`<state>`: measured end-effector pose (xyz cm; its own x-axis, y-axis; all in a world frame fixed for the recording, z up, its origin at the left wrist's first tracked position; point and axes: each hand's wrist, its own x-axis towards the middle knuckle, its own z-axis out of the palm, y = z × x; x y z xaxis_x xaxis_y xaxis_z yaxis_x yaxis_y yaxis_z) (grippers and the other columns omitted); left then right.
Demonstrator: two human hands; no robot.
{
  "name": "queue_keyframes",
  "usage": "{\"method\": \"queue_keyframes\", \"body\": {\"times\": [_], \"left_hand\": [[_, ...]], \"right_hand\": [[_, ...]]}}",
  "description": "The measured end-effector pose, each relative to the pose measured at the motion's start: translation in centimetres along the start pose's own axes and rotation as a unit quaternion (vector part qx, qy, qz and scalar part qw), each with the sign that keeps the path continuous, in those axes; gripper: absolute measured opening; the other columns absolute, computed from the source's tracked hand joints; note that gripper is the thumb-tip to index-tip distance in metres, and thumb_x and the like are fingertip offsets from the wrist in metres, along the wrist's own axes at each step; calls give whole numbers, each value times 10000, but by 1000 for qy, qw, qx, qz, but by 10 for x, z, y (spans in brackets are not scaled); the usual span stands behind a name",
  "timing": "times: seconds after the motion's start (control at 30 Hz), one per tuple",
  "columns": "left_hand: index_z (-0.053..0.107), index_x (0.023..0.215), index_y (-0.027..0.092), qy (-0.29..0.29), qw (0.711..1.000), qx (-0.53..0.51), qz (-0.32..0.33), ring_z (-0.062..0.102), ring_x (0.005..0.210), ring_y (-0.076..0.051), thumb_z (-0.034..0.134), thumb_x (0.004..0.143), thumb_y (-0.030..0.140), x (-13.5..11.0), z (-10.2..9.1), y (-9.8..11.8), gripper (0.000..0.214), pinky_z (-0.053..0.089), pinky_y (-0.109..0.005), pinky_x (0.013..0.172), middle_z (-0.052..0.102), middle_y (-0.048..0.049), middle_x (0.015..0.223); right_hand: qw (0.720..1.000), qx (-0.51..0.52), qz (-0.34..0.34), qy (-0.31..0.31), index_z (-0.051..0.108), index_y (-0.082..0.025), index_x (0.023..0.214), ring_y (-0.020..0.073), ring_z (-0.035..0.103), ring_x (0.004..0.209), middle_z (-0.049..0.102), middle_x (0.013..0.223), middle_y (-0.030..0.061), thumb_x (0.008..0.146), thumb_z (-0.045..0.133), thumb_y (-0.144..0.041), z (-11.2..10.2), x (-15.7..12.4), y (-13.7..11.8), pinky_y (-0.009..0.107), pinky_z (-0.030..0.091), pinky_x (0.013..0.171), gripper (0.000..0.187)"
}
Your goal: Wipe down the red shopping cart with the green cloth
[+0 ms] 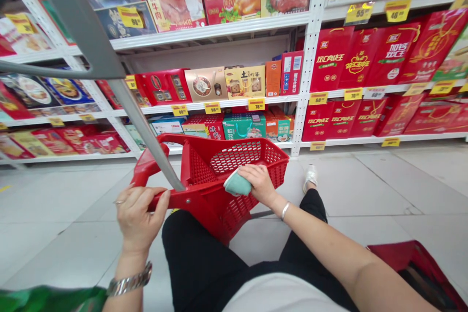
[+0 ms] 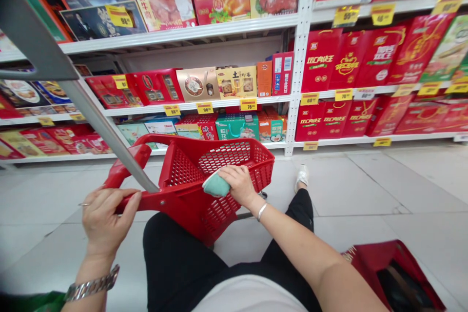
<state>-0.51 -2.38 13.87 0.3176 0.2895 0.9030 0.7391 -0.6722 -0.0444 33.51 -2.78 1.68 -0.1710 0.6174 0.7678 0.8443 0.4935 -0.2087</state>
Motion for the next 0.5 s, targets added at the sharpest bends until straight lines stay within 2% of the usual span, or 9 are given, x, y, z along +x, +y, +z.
{"method": "queue_keyframes", "body": {"times": [0.2,0.5], "left_hand": [[655,808,272,6,999,8,34,631,660,-230,640,972,302,2,-1,1,168,479,-446,880,703,-5,681],[650,823,269,12,999,14,47,632,665,-229,644,969,276,2,-1,1,146,468,-436,874,703,-3,696]], "right_hand": [[998,-47,32,-17,756,-253,1293,243,643,1271,777,1325,84,946,588,-59,-16,-18,41,398,382,1001,433],[991,-83,108,14,788,-228,1196,281,662,1227,790,1282,109,919,539,-51,-49,-35,92,430,385,970,413]]}}
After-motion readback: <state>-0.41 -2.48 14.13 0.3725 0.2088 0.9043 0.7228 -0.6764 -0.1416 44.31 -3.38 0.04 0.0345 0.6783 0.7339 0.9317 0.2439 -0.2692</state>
